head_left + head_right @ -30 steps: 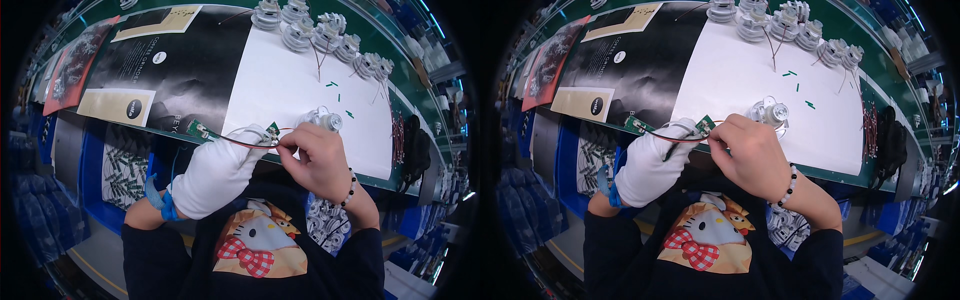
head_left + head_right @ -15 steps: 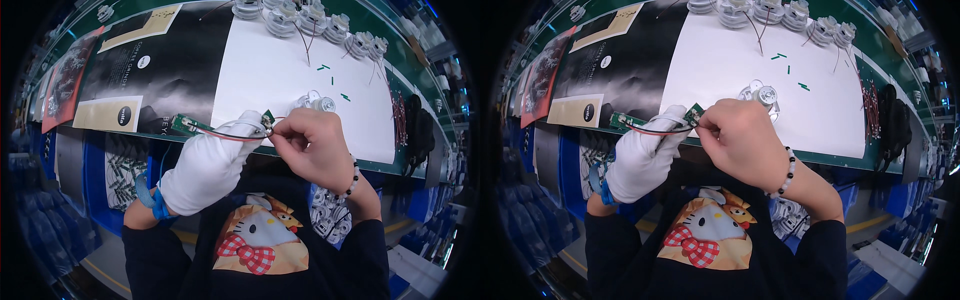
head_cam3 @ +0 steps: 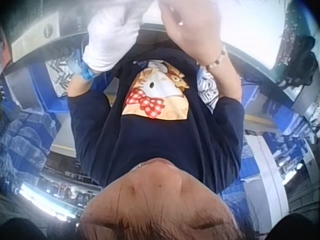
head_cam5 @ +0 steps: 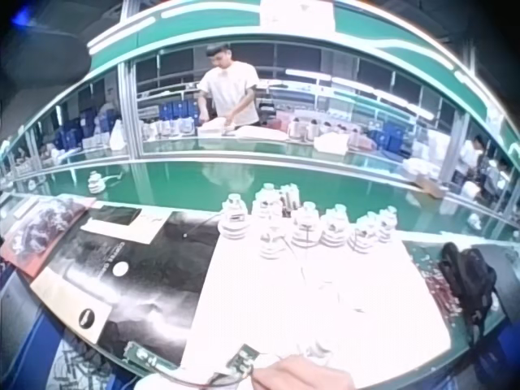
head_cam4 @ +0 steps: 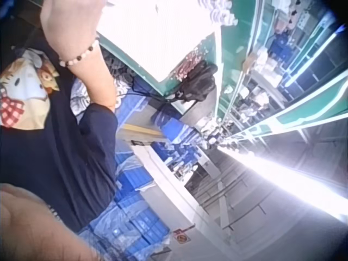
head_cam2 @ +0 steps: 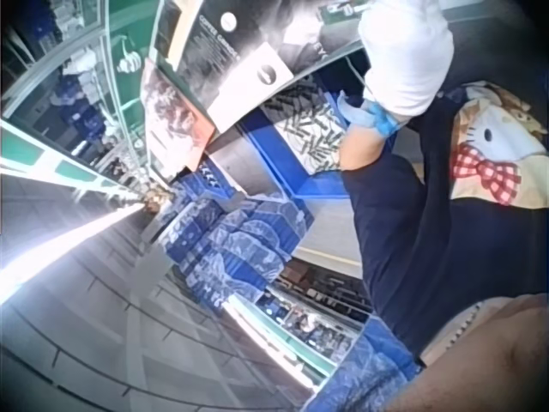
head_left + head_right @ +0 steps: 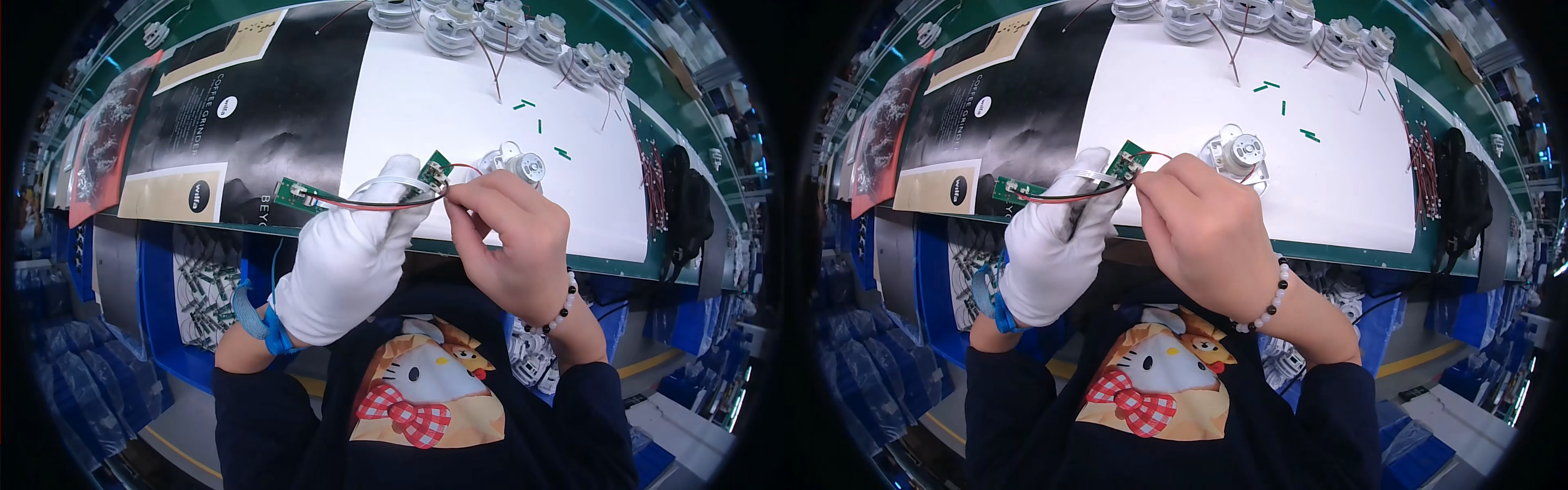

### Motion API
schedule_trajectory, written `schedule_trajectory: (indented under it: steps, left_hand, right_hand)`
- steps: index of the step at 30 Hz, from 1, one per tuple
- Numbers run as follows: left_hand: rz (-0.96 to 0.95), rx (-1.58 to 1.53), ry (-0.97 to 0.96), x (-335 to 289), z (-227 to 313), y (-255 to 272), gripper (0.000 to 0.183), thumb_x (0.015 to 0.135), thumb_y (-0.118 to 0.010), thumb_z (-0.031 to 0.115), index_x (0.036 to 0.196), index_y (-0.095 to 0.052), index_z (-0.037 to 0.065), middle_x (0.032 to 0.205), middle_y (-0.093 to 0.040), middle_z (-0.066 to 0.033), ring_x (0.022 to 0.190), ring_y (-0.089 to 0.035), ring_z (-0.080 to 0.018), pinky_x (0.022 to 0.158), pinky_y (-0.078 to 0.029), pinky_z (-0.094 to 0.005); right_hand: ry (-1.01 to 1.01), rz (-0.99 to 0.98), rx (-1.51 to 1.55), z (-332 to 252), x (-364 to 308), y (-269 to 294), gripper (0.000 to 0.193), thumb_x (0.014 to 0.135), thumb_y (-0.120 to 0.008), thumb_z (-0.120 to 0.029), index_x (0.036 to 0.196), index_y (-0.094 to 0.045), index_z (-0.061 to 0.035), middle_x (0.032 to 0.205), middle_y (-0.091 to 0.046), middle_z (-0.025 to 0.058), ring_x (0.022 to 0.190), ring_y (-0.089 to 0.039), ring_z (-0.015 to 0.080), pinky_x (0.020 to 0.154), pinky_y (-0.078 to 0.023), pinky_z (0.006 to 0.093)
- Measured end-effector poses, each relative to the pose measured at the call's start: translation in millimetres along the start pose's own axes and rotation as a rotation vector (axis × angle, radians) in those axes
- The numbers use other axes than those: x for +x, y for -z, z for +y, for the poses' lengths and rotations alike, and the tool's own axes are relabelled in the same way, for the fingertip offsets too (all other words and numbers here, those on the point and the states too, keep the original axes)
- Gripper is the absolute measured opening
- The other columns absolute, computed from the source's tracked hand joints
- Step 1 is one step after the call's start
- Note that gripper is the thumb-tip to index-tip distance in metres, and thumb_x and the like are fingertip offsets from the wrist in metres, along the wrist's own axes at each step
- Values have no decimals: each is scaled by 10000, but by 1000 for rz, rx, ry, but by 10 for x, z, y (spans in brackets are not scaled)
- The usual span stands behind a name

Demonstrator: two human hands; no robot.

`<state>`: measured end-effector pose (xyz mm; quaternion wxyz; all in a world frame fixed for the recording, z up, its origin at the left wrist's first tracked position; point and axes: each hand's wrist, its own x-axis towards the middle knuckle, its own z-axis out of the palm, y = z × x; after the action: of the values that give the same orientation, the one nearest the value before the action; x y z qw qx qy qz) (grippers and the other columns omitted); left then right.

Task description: The person assembles small electronic components on a factory assembly line. They pick up white circular motor-like units, connect wires to green circuit boards, and place the finished assemblies onto a moving conveyor belt. The process is repetitive, involving handling multiple units one by one.

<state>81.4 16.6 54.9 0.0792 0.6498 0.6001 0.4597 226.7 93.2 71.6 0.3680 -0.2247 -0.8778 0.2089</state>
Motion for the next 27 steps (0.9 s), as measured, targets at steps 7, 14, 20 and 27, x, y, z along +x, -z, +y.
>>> schedule_trajectory:
  steps: [7,14,20,27]
  left_hand:
    - [-175,-545,703,132,123,92,240,824,-625,69,1040,-570,-20,793,-629,-63,615,-571,-81,504,-440,-214]
    - [-299,-694,653,129,-20,126,179,833,-590,24,1006,-584,-20,809,-591,-12,682,-498,-24,571,-400,-171]
    - [-230,-500,341,22,-12,63,133,838,-569,10,966,-588,-24,818,-585,-16,708,-510,-66,634,-433,-222]
    - [-164,-425,286,-3,98,39,127,822,-600,38,932,-613,-26,762,-615,-60,645,-548,-98,592,-443,-234]
  right_hand:
    - [-2,4,-52,-3,-33,-28,127,696,-615,32,815,-571,27,699,-504,99,570,-545,235,494,-434,315]
    - [18,-36,-80,-7,-29,-51,132,694,-611,31,813,-554,28,698,-474,100,563,-524,234,495,-422,317]
    - [3,11,-51,-34,-44,-30,132,667,-623,47,784,-566,21,679,-500,98,538,-527,236,473,-424,308]
    - [31,7,-48,17,-89,8,159,645,-635,84,783,-580,27,694,-544,96,545,-555,211,478,-440,275]
